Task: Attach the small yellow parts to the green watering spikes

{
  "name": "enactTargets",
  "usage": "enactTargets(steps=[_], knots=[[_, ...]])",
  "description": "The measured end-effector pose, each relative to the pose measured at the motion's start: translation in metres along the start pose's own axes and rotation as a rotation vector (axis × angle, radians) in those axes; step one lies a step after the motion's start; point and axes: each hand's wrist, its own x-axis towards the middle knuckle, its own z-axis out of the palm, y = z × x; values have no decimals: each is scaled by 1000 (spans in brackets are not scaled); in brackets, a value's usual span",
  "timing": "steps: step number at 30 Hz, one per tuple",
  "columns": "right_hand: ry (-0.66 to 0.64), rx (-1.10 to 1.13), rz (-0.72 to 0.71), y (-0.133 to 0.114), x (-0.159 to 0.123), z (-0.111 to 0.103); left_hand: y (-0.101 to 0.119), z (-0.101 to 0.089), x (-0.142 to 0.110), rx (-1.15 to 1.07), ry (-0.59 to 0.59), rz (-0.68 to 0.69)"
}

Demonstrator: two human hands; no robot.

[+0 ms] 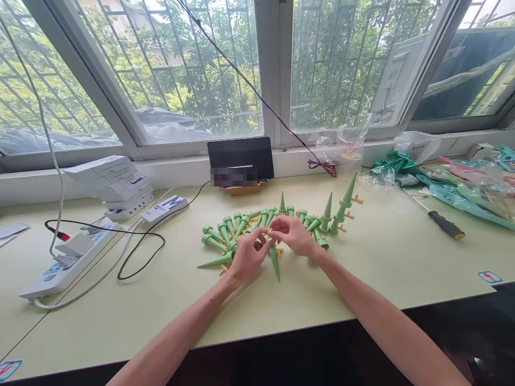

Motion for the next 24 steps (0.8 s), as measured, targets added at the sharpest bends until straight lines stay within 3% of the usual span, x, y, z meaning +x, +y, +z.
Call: enactTargets(steps=[9, 24], knots=[[77, 53, -1, 5, 1, 0, 0, -1, 0, 4, -6, 15], [58, 26, -60, 6, 2, -1, -2, -1, 2, -27, 29, 32]])
